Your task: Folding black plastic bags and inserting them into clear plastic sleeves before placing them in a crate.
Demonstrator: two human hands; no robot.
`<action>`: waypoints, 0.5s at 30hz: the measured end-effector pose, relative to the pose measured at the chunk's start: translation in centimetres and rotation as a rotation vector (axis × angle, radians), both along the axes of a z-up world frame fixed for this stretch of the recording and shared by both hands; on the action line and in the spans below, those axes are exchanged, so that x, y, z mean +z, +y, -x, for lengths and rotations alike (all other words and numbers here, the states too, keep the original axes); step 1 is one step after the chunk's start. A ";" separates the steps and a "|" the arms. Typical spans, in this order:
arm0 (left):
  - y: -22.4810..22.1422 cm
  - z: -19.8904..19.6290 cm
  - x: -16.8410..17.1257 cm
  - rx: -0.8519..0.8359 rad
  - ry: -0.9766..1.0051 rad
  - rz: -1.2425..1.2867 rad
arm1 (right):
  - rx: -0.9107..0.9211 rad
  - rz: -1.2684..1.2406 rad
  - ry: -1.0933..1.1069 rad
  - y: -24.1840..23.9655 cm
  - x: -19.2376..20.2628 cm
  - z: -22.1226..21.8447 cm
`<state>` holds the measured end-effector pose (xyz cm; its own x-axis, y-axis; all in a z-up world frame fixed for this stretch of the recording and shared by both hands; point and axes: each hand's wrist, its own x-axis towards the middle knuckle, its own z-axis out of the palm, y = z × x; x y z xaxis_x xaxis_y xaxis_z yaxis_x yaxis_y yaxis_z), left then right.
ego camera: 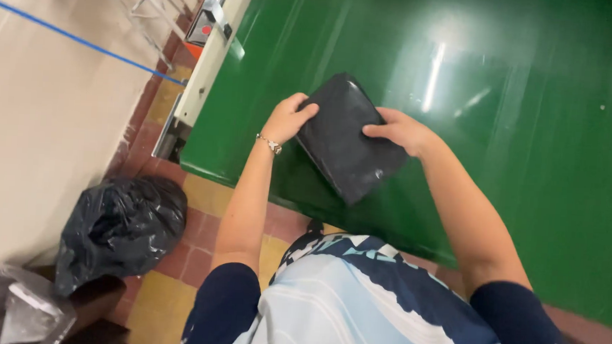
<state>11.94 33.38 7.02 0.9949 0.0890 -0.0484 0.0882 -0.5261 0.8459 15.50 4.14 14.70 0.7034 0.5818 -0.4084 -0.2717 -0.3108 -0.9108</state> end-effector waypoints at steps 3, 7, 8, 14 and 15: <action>2.5 -1.5 -6.5 0.106 0.010 -0.092 | 0.010 0.091 -0.149 1.6 -6.2 -2.2; 1.6 -1.3 -8.1 0.096 0.010 -0.251 | 0.083 0.384 -0.413 1.7 -15.5 -4.2; 1.6 -1.3 -9.0 0.107 -0.053 -0.329 | 0.106 0.434 -0.519 1.9 -14.5 -3.2; 0.8 -1.8 -11.5 0.164 -0.388 -0.763 | 0.102 0.587 -0.771 1.9 -14.5 -0.7; 0.5 -1.6 -10.6 0.174 -0.489 -0.929 | 0.096 0.586 -0.776 1.6 -14.7 -0.4</action>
